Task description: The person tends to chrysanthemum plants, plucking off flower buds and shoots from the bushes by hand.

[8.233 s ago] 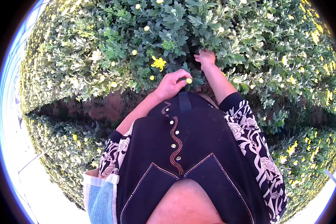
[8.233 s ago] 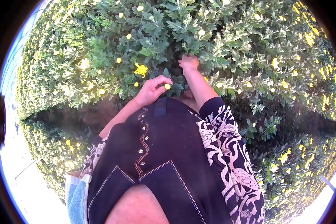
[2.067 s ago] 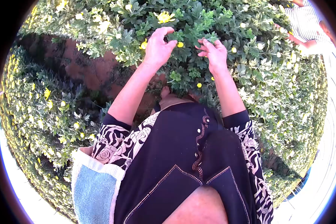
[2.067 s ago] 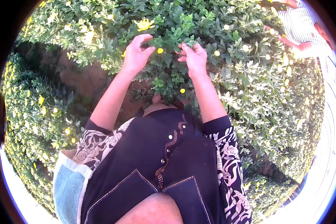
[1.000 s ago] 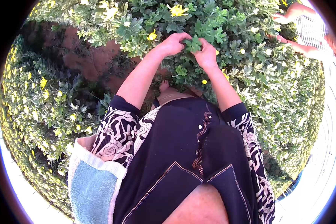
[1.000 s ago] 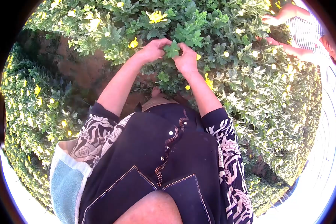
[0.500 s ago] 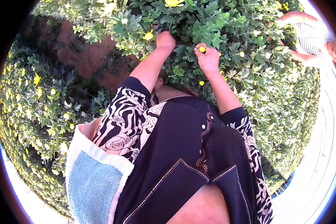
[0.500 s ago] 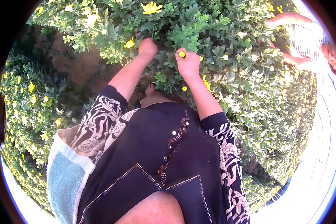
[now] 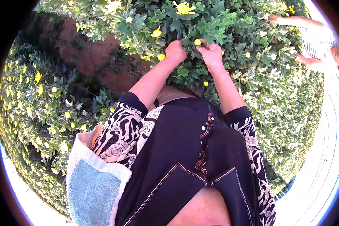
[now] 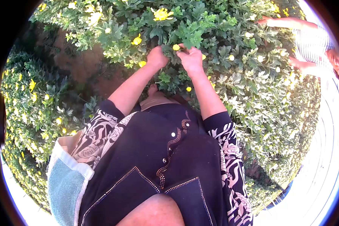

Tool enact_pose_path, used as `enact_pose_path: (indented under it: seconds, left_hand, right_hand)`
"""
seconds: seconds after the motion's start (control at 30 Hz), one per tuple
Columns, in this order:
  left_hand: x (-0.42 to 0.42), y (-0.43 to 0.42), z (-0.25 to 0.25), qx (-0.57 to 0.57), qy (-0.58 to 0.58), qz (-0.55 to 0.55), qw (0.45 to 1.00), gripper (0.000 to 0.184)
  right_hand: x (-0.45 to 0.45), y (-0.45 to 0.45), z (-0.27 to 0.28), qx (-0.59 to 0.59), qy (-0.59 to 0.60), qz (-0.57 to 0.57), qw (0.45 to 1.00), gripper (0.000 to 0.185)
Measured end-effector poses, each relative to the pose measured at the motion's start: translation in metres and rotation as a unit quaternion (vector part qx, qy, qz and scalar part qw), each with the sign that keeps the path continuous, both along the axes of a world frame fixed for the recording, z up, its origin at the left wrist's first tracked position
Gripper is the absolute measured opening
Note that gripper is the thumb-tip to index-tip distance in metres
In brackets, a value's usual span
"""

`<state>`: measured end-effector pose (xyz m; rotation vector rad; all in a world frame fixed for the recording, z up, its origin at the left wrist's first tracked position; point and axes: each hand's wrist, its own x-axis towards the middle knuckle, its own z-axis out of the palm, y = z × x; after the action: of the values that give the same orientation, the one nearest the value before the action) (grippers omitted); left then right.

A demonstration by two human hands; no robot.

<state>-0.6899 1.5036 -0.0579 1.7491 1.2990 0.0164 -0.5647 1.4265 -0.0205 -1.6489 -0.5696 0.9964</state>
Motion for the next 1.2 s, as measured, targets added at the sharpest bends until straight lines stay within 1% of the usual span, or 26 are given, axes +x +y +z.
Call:
enact_pose_path:
  seconds: [0.07,0.13,0.17,0.2,0.27,0.33,0.4,0.47,0.53,0.67,0.7,0.73,0.77,0.8,0.83,0.87,0.9,0.93,0.97,1.0,1.03,1.07,1.1,1.13,1.17,1.2]
  left_hand:
    - [-0.003,-0.002,-0.015,0.014,-0.003,0.016,1.000,0.056]
    - [-0.006,0.000,-0.031,0.033,-0.007,0.032,0.999,0.053]
    - [-0.008,0.001,-0.038,0.037,-0.053,0.065,0.996,0.054]
    - [-0.009,0.001,-0.046,0.041,-0.098,0.097,0.990,0.056]
    - [-0.008,0.005,-0.053,0.041,-0.096,0.080,0.991,0.061]
    - [-0.006,0.006,-0.053,0.037,-0.105,0.045,0.993,0.056]
    - [-0.008,0.005,-0.054,0.026,-0.130,0.043,0.990,0.051]
    - [-0.010,0.006,-0.058,0.017,-0.153,0.042,0.987,0.046]
    - [-0.011,0.006,-0.067,0.008,-0.160,0.027,0.987,0.036]
    - [-0.011,0.004,-0.059,0.016,-0.153,0.039,0.987,0.035]
    - [-0.010,0.005,-0.060,0.012,-0.137,0.040,0.990,0.035]
    - [-0.009,0.006,-0.062,0.009,-0.121,0.041,0.992,0.036]
    - [-0.008,0.007,-0.074,0.008,-0.119,0.040,0.992,0.036]
    - [-0.005,0.008,-0.096,0.005,-0.145,0.039,0.989,0.035]
    - [-0.003,0.010,-0.109,0.001,-0.171,0.038,0.985,0.033]
    - [-0.002,0.012,-0.109,-0.001,-0.170,0.037,0.985,0.033]
    - [-0.003,0.014,-0.103,-0.027,-0.215,0.043,0.975,0.032]
    - [-0.004,0.012,-0.099,-0.057,-0.259,0.049,0.963,0.030]
    - [-0.003,0.011,-0.086,-0.121,-0.296,0.106,0.941,0.027]
    - [-0.002,0.015,-0.067,-0.124,-0.295,0.102,0.942,0.027]
    - [0.000,0.019,-0.046,-0.166,-0.221,0.142,0.950,0.025]
    - [0.002,0.019,-0.037,-0.207,-0.144,0.181,0.951,0.024]
    - [0.005,0.024,-0.052,-0.169,-0.088,0.166,0.967,0.022]
    - [0.010,0.023,-0.068,-0.171,-0.086,0.161,0.968,0.022]
    - [0.013,0.022,-0.056,-0.045,0.021,0.069,0.996,0.023]
    - [0.015,0.020,-0.045,0.085,0.125,-0.026,0.988,0.023]
  right_hand:
    - [0.001,-0.002,0.002,-0.007,-0.004,-0.004,1.000,0.027]
    - [0.002,-0.002,0.005,-0.073,0.011,0.005,0.997,0.030]
    - [0.000,-0.002,0.012,-0.051,-0.019,0.037,0.998,0.030]
    - [-0.001,-0.002,0.014,-0.051,-0.019,0.038,0.998,0.030]
    - [-0.004,-0.002,0.018,-0.103,-0.147,0.104,0.978,0.027]
    - [-0.009,0.000,0.023,-0.104,-0.153,0.106,0.977,0.026]
    - [-0.008,0.002,0.013,-0.081,-0.026,-0.001,0.996,0.027]
    - [-0.004,0.005,0.007,-0.058,-0.010,-0.016,0.998,0.023]
    - [-0.002,0.008,0.007,-0.132,-0.004,-0.028,0.991,0.022]
    - [-0.006,0.022,0.008,-0.220,-0.114,0.009,0.969,0.025]
    - [0.004,0.024,-0.011,-0.220,-0.185,0.085,0.954,0.033]
    - [0.014,0.019,-0.030,-0.220,-0.183,0.085,0.954,0.033]
    - [0.014,0.017,-0.030,-0.223,-0.331,0.134,0.907,0.035]
    - [0.013,0.016,-0.027,-0.221,-0.471,0.179,0.835,0.038]
    - [0.011,0.013,-0.021,-0.222,-0.470,0.178,0.836,0.038]
    - [0.007,0.011,-0.010,-0.144,-0.391,0.172,0.892,0.038]
    - [0.003,0.007,0.001,-0.065,-0.305,0.164,0.936,0.039]
    - [0.001,0.004,0.012,-0.063,-0.307,0.190,0.930,0.037]
    - [0.003,0.001,0.003,-0.002,-0.314,0.208,0.926,0.037]
    - [0.006,0.000,-0.005,0.062,-0.321,0.224,0.918,0.037]
    - [0.007,-0.002,-0.001,0.058,-0.321,0.218,0.920,0.037]
    - [0.008,-0.001,0.007,-0.038,-0.293,0.201,0.934,0.036]
    - [0.009,-0.001,0.011,-0.133,-0.261,0.181,0.939,0.035]
    - [0.011,-0.003,0.003,-0.135,-0.260,0.176,0.940,0.035]
    - [0.015,-0.006,-0.011,-0.087,-0.274,0.144,0.947,0.034]
    - [0.016,-0.008,-0.015,-0.039,-0.288,0.112,0.950,0.033]
